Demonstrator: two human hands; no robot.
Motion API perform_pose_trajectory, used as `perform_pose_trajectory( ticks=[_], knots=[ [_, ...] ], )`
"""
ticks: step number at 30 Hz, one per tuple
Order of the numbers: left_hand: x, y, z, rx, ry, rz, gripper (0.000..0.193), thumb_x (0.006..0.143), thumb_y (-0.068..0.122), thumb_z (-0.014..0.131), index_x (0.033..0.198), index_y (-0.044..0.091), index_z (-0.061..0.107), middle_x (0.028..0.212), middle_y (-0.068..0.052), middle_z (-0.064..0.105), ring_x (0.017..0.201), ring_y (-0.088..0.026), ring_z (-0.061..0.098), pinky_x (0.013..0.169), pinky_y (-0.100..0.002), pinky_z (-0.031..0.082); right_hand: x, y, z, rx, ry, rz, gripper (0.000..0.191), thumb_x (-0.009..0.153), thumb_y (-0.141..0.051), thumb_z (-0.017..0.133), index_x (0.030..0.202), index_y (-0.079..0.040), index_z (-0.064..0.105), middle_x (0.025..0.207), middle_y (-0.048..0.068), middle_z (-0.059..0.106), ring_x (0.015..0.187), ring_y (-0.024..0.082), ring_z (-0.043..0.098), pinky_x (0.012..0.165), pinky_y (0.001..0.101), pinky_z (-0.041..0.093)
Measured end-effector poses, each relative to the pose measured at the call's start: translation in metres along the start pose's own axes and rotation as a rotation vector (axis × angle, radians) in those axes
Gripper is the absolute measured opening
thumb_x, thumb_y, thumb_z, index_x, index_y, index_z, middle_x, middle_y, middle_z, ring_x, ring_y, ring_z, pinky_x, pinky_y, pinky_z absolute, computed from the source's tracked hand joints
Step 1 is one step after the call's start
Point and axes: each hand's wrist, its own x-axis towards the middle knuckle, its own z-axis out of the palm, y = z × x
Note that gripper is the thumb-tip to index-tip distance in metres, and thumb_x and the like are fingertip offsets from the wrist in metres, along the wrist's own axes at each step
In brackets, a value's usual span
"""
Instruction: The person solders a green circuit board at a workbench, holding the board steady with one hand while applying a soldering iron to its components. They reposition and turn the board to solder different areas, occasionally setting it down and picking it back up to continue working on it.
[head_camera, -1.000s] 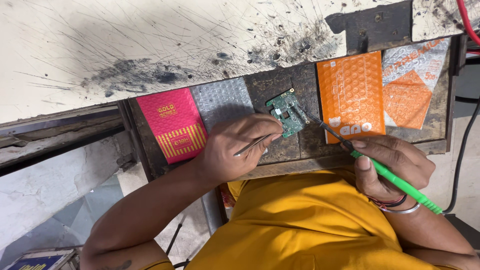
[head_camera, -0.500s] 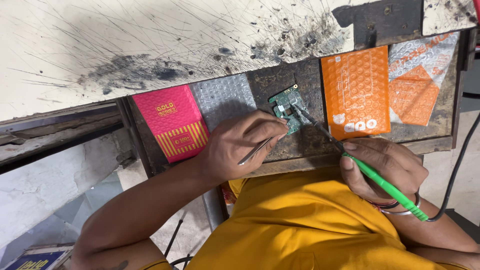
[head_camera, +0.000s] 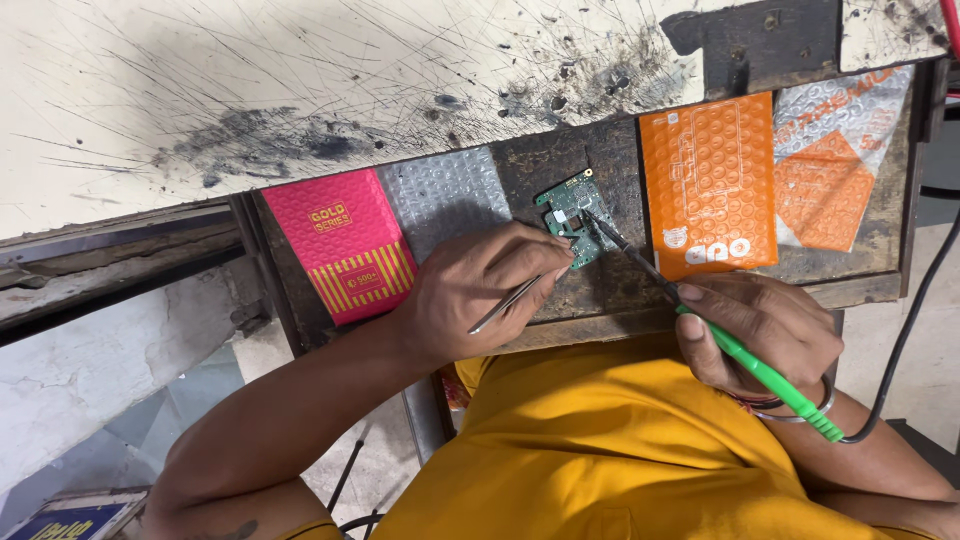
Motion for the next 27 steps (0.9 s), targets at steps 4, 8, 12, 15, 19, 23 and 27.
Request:
perform_pose_trajectory(
  ticks=[4, 8, 12, 15, 19, 23, 27],
  knots=[
    [0.0012, -0.0016, 0.0036, 0.014, -0.001, 0.037, 0.014, 0.097, 0.003, 0.076, 0.106, 0.002, 0.066, 0.103, -0.01, 0.07, 0.087, -0.017, 0.075, 0.075, -0.028, 0.065, -0.0004, -0.0005, 0.0012, 0.011, -0.009, -0.008, 0.013, 0.096, -0.008, 0.077, 0.105, 0.001, 0.072, 0.093, 0.015, 0.074, 0.083, 0.026, 0.076, 0.069, 0.033, 0.059],
    [-0.0007, 0.0014, 0.0034, 0.01, -0.003, 0.021, 0.013, 0.096, 0.002, 0.075, 0.106, 0.002, 0.066, 0.104, -0.01, 0.07, 0.086, -0.017, 0.075, 0.074, -0.028, 0.065, 0.0043, 0.0003, 0.0023, 0.024, -0.017, -0.046, 0.012, 0.093, -0.005, 0.077, 0.103, 0.001, 0.071, 0.089, 0.014, 0.074, 0.082, 0.027, 0.076, 0.069, 0.0337, 0.06],
    [0.0007, 0.0031, 0.0009, 0.029, -0.009, 0.021, 0.014, 0.095, 0.002, 0.075, 0.106, 0.002, 0.066, 0.103, -0.009, 0.069, 0.086, -0.018, 0.075, 0.074, -0.029, 0.064, 0.0069, -0.0026, -0.0021, 0.005, -0.068, -0.036, 0.014, 0.093, -0.005, 0.077, 0.105, 0.0, 0.072, 0.093, 0.015, 0.074, 0.086, 0.028, 0.077, 0.071, 0.0335, 0.059],
    [0.0008, 0.0057, 0.0008, 0.042, 0.0, 0.011, 0.013, 0.096, 0.002, 0.076, 0.105, 0.003, 0.066, 0.101, -0.008, 0.069, 0.084, -0.018, 0.075, 0.072, -0.03, 0.064, 0.0071, -0.0037, -0.0005, 0.012, -0.062, -0.03, 0.016, 0.091, -0.004, 0.078, 0.106, -0.001, 0.073, 0.092, 0.015, 0.073, 0.084, 0.028, 0.076, 0.072, 0.0347, 0.059],
    [0.0021, 0.006, 0.0017, 0.028, 0.001, 0.008, 0.013, 0.097, 0.003, 0.075, 0.104, 0.003, 0.066, 0.102, -0.008, 0.069, 0.083, -0.017, 0.075, 0.071, -0.029, 0.064, 0.0064, -0.0026, 0.0035, 0.001, -0.022, -0.043, 0.017, 0.087, -0.004, 0.08, 0.103, -0.001, 0.074, 0.088, 0.015, 0.073, 0.078, 0.026, 0.075, 0.068, 0.0347, 0.058],
    [0.0016, 0.0066, 0.0013, 0.05, -0.004, 0.012, 0.012, 0.096, 0.003, 0.075, 0.103, 0.002, 0.066, 0.101, -0.009, 0.069, 0.081, -0.017, 0.074, 0.069, -0.029, 0.063, 0.0053, -0.0023, 0.0017, -0.008, -0.047, -0.047, 0.016, 0.09, -0.005, 0.079, 0.105, -0.002, 0.074, 0.09, 0.014, 0.074, 0.081, 0.026, 0.075, 0.069, 0.0342, 0.059],
    [0.0011, 0.0064, 0.0018, 0.052, 0.003, 0.02, 0.012, 0.096, 0.002, 0.075, 0.103, 0.002, 0.065, 0.101, -0.009, 0.068, 0.082, -0.017, 0.074, 0.07, -0.029, 0.063, 0.004, -0.0033, 0.0019, -0.004, -0.04, -0.038, 0.014, 0.092, -0.005, 0.079, 0.105, -0.002, 0.074, 0.091, 0.013, 0.074, 0.08, 0.025, 0.075, 0.066, 0.0317, 0.058]
  ],
)
